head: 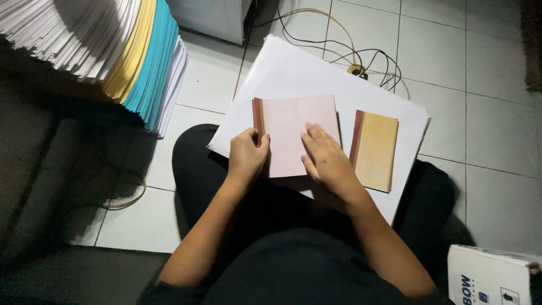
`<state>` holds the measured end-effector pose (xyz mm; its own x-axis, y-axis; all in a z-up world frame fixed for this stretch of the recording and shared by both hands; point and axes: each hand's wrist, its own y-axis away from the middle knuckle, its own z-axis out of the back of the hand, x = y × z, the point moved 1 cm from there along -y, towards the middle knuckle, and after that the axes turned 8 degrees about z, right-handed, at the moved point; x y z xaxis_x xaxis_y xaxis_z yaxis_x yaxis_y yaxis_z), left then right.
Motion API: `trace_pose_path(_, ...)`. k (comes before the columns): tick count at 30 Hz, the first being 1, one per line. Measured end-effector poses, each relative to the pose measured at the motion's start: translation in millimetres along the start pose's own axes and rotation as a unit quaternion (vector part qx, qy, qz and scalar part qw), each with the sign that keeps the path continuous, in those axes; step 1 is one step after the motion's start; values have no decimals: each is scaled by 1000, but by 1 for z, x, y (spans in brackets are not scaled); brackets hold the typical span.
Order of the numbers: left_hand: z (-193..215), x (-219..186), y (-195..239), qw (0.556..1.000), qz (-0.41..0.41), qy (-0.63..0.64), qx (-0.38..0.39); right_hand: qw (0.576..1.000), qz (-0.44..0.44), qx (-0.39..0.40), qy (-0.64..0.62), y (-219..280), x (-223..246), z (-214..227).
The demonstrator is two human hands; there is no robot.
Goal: Manually inspecting and stacking paper booklets or cards in a print shop environment.
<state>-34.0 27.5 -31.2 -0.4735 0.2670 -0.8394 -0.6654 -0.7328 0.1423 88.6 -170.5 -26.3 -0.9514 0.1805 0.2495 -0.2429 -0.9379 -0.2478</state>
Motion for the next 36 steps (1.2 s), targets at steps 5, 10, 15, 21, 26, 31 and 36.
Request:
trace_pose_path(5, 6, -29, 16, 992, -67, -93, -52, 998, 23, 39, 42, 8, -13, -30)
trace_pose_path(10, -43, -25, -6, 892, -267, -311, -188, 994, 22, 75, 77, 10, -19, -39)
trace_pose_path(15, -60, -21, -21, 907, -304, -274, -101, 993, -14, 99, 62, 3, -12, -33)
trace_pose_path(21, -78, -2, -32, 897, -308, -301, -101, 993, -46, 61, 95, -54, -50, -47)
trace_pose_path(26, -80, -10, -49, 894, -267, -357, -50, 993, -52, 59, 84, -45, -38, -37)
trace_pose_path(31, -74, -26, -54, 890, -229, -395, -13, 992, -47, 89, 73, 11, -3, -29)
trace_pose_path(36, -62, -34, -43, 902, -210, -376, 36, 990, -107, 89, 39, -7, -16, -24)
